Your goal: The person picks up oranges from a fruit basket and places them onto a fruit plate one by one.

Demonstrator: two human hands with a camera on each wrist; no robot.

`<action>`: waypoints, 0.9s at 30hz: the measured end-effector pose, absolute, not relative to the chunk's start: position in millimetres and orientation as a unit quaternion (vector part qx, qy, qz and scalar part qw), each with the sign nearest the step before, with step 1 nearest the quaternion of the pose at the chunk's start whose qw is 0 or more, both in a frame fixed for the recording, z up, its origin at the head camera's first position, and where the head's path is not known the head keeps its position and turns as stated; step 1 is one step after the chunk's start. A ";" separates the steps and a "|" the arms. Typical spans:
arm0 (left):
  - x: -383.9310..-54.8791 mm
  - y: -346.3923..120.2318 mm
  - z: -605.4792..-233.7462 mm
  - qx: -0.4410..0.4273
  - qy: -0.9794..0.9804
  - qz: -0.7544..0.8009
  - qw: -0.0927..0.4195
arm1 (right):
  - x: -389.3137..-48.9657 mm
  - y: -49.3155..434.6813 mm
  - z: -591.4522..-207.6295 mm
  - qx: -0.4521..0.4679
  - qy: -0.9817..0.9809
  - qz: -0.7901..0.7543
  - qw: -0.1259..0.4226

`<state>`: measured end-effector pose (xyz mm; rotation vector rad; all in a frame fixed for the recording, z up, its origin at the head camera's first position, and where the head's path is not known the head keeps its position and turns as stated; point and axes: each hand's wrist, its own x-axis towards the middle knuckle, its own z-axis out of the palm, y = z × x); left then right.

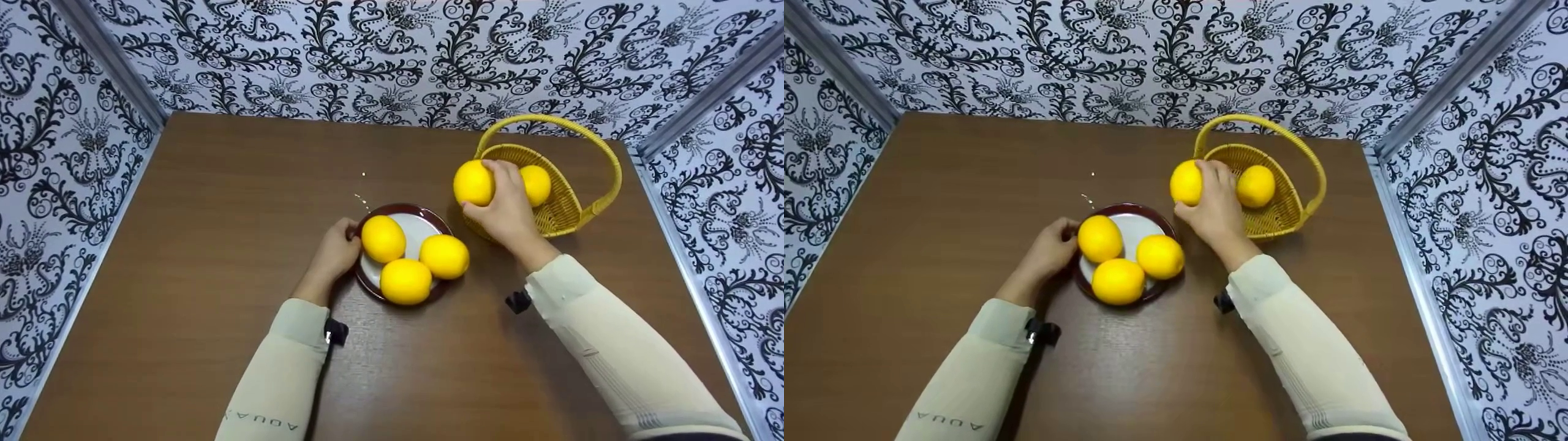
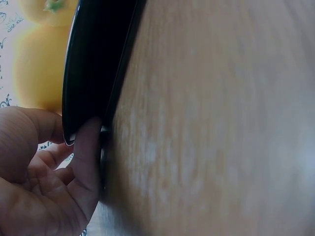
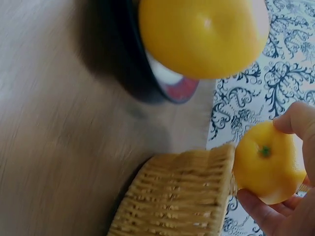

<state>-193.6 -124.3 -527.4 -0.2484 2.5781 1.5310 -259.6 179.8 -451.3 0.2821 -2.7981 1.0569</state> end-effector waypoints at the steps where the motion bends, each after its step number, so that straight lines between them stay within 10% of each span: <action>1: -193.8 -124.5 -527.7 -0.082 0.855 0.507 0.066 | -258.6 177.5 -450.6 0.096 -0.928 0.353 0.067; 27: -193.6 -126.1 -528.2 -0.083 0.862 0.494 0.076 | -239.8 125.6 -464.0 0.145 -0.923 0.356 -0.010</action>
